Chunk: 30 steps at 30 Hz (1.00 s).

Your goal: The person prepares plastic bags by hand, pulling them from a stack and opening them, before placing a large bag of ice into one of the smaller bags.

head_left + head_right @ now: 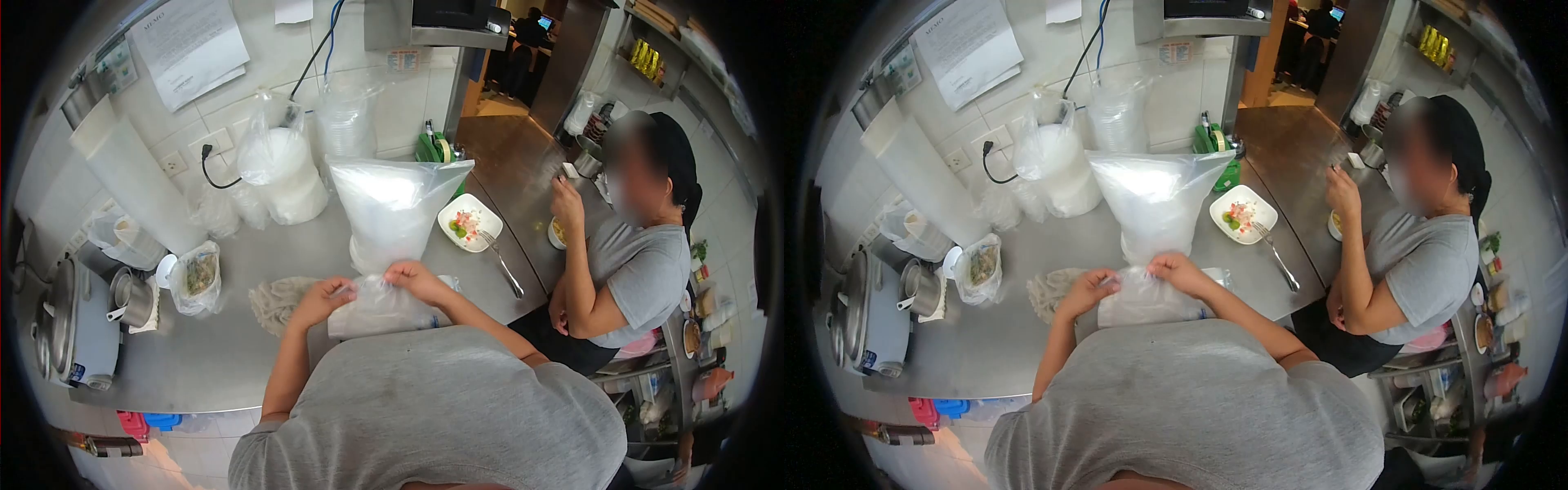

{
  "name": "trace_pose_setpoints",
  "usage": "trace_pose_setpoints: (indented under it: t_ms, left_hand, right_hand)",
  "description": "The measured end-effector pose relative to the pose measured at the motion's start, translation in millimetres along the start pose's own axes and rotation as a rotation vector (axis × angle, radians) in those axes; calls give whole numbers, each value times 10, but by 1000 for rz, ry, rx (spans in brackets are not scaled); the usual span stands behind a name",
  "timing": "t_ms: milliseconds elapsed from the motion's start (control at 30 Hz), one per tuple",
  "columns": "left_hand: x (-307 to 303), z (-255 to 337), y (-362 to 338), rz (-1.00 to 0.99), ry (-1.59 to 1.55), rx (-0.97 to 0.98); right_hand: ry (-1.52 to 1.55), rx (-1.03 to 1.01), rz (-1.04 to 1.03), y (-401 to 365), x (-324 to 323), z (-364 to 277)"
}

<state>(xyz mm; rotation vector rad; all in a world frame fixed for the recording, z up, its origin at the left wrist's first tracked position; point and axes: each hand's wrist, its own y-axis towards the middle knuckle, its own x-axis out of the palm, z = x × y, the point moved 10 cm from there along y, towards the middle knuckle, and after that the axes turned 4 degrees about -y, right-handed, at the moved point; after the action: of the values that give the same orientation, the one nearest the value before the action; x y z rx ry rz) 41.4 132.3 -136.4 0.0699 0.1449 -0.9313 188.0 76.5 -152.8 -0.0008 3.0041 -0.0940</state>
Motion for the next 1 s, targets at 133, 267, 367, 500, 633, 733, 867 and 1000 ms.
trace_pose_setpoints:
  t_ms: [133, 267, 367, 500, 633, 733, 867, 1000]
  left_hand:
    - [-184, 239, 104, 130, -109, 11]
    - [-59, 976, 92, 175, 73, 198]
    - [268, 1468, 54, 88, 332, 323]
    - [449, 1752, -3, 60, 431, 404]
    - [162, 1749, -41, 169, 326, 467]
    - [34, 1719, -75, 214, 265, 498]
    - [18, 1703, -102, 212, 185, 528]
    - [45, 1731, -124, 208, -15, 540]
  right_hand:
    - [11, -85, 50, -86, -341, -414]
    - [-318, -300, 396, -410, -482, -1280]
    - [-683, -631, 427, -726, -104, -2064]
    - [-1001, -487, 213, -639, 5, -1855]
    - [-971, -368, 248, -691, -365, -1697]
    - [-859, -296, 346, -802, -563, -1726]
    - [-728, -305, 414, -922, -667, -1893]
    - [-546, -348, 392, -908, -803, -1795]
